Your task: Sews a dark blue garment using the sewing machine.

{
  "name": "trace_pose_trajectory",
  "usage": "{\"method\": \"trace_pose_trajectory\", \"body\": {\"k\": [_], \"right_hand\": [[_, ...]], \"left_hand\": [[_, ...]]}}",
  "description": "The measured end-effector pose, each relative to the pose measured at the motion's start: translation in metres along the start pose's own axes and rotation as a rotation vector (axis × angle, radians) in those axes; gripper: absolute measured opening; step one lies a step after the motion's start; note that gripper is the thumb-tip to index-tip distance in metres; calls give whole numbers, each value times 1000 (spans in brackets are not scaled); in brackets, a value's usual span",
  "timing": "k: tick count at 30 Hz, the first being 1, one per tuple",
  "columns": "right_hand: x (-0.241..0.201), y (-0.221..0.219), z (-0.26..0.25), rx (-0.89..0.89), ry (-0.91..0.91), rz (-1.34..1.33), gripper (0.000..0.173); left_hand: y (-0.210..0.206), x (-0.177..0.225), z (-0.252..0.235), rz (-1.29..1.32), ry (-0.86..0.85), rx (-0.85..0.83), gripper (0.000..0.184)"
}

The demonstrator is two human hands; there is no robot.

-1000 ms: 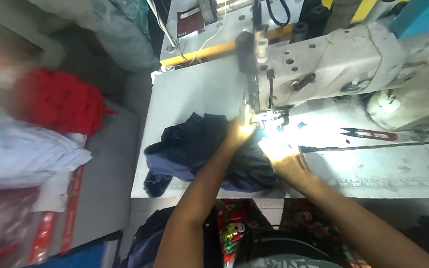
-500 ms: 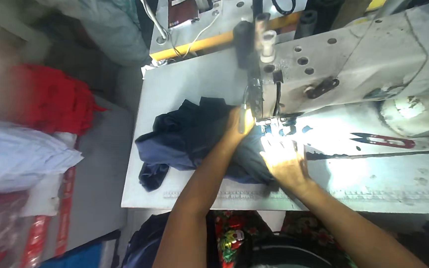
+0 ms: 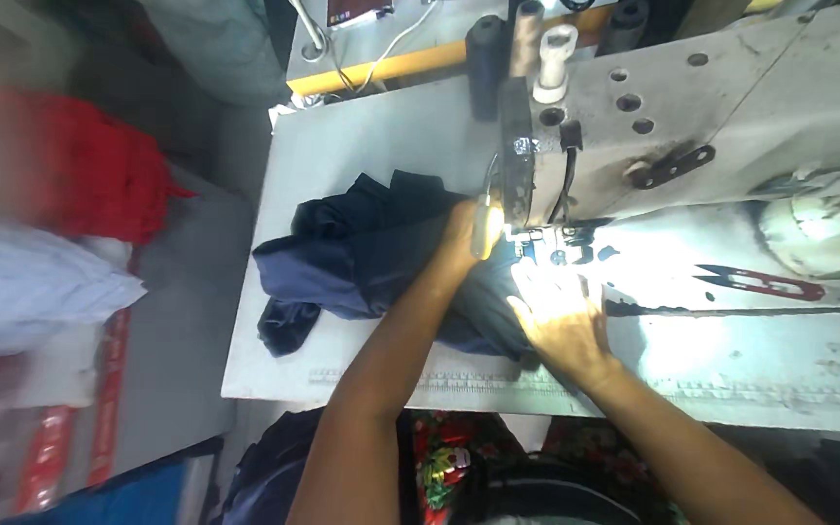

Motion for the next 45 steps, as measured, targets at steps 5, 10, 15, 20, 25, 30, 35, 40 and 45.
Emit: {"method": "trace_pose_trajectory", "body": {"k": [5, 10, 15, 20, 25, 30, 35, 40, 45], "right_hand": [[1, 3, 2, 41, -6, -13, 38], [0, 8, 3, 90, 29, -9, 36], [-4, 11, 2, 96, 63, 21, 35], [-6, 15, 5, 139, 123, 42, 32], [0, 6, 4, 54, 59, -4, 37], [6, 3, 3, 25, -3, 34, 47], [0, 7, 6, 44, 65, 125, 44], [-2, 10, 7, 70, 65, 177, 43], [-3, 8, 8, 59, 56, 181, 42]], "left_hand": [[-1, 4, -1, -75, -63, 43, 22], [0, 7, -1, -112, -132, 59, 24], [57, 57, 34, -244, -16, -38, 32], [45, 33, 48, -7, 19, 212, 38], [2, 34, 68, 49, -211, 108, 16], [6, 29, 53, -129, -105, 39, 22], [1, 25, 46, -224, -95, -105, 31], [2, 25, 49, -253, -152, -49, 30], [2, 26, 49, -262, -181, 2, 31]]}}
Point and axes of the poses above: each hand's wrist, its own z-axis away from the middle knuckle, its own y-axis out of the back of the hand, x = y × z, the point moved 10 cm from there along -z, towards the middle knuckle, and after that the axes turned 6 degrees about -z, right-handed, at the moved point
